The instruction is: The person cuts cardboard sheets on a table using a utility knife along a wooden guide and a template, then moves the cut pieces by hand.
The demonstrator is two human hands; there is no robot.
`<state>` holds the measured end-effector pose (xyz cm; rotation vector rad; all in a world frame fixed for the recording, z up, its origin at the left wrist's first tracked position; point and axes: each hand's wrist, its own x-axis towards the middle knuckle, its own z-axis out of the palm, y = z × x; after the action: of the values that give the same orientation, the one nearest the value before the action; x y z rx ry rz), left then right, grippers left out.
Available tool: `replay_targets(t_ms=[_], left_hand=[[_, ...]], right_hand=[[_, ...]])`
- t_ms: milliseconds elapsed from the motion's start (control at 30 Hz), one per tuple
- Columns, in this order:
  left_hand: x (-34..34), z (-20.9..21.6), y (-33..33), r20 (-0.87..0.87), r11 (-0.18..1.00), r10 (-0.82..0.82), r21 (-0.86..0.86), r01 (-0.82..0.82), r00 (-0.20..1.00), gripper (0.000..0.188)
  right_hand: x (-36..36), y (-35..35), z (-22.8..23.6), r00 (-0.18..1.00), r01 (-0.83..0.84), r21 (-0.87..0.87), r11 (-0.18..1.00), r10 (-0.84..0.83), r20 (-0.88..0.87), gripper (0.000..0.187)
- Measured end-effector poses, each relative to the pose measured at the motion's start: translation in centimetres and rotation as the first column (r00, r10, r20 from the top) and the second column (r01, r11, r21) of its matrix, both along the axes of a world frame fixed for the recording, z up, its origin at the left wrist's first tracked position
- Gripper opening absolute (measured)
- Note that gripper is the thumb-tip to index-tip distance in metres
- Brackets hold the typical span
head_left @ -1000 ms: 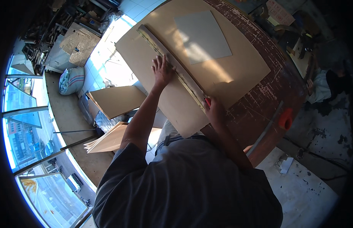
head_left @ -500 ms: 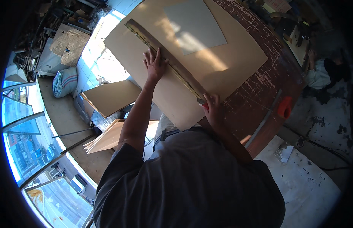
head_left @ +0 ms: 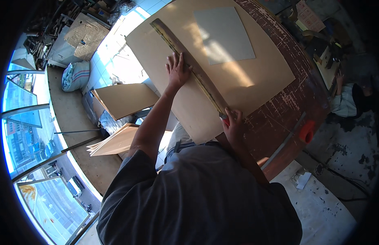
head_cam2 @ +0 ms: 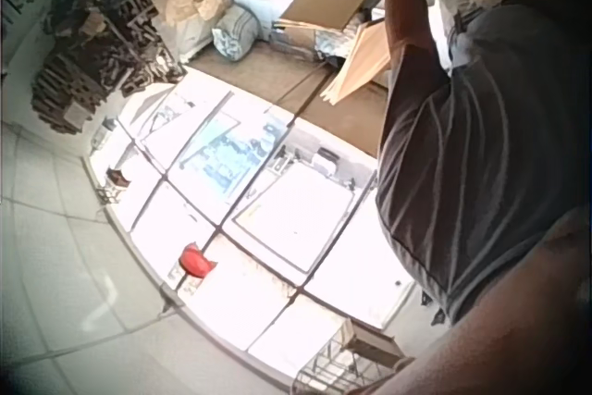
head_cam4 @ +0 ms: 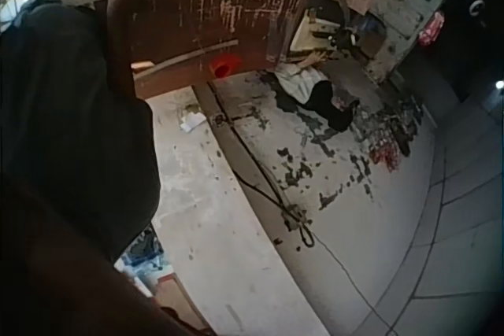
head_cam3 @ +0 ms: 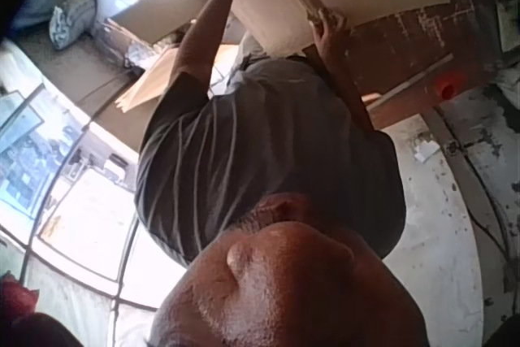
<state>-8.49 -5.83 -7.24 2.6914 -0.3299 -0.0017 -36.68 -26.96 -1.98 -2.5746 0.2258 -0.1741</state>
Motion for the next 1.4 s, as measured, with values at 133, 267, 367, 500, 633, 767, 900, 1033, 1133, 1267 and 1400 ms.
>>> replay_targets(t_ms=[133,267,367,500,633,767,900,1033,1133,1267,1400], left_hand=[[2.1,0.0,0.5,-0.014,0.997,0.056,-0.057,-0.056,0.998,0.082],[5.8,0.0,2.0,0.027,0.995,0.095,0.004,-0.095,0.995,0.08],[6.2,-0.1,1.6,0.03,0.994,0.098,0.039,-0.099,0.995,0.079],[6.2,0.0,1.7,0.023,0.994,0.099,0.041,-0.099,0.995,0.079],[6.2,0.0,1.8,0.011,0.993,0.106,0.041,-0.107,0.994,0.078],[6.1,0.0,1.6,0.028,0.996,0.086,0.014,-0.087,0.996,0.078],[6.1,0.1,1.6,0.026,0.996,0.085,0.012,-0.085,0.996,0.078],[6.1,0.0,1.6,0.02,0.997,0.083,0.003,-0.083,0.996,0.078],[6.2,0.0,1.5,0.006,0.996,0.082,0.018,-0.082,0.997,0.078],[6.5,0.3,1.7,-0.039,0.996,0.086,0.035,-0.085,0.996,0.082],[6.2,2.2,1.9,-0.145,0.997,0.007,0.075,0.003,0.989,0.116]], right_hand=[[0.0,0.1,-0.2,1.0,0.007,-0.039,0.999,-0.008,-0.007,0.067],[0.2,0.1,-0.1,1.0,-0.008,-0.019,1.0,0.008,0.025,0.064],[0.3,0.2,0.2,1.0,-0.003,-0.038,0.999,0.004,0.008,0.063],[0.4,0.2,-0.2,1.0,0.0,0.03,1.0,-0.001,0.023,0.063],[0.5,0.2,0.2,1.0,-0.016,0.015,1.0,0.016,-0.013,0.063],[0.5,0.2,0.1,1.0,-0.007,0.057,0.998,0.006,0.02,0.055],[0.7,0.3,0.6,1.0,-0.014,0.069,0.998,0.012,0.025,0.054],[0.6,0.3,0.3,0.999,-0.009,0.077,0.997,0.006,0.036,0.055],[0.6,0.2,0.7,1.0,-0.01,0.071,0.997,0.009,0.009,0.056],[0.5,0.2,0.2,0.999,-0.034,0.001,0.999,0.034,0.003,0.063],[0.4,0.1,-0.4,1.0,-0.016,0.065,0.998,0.016,0.006,0.061]])
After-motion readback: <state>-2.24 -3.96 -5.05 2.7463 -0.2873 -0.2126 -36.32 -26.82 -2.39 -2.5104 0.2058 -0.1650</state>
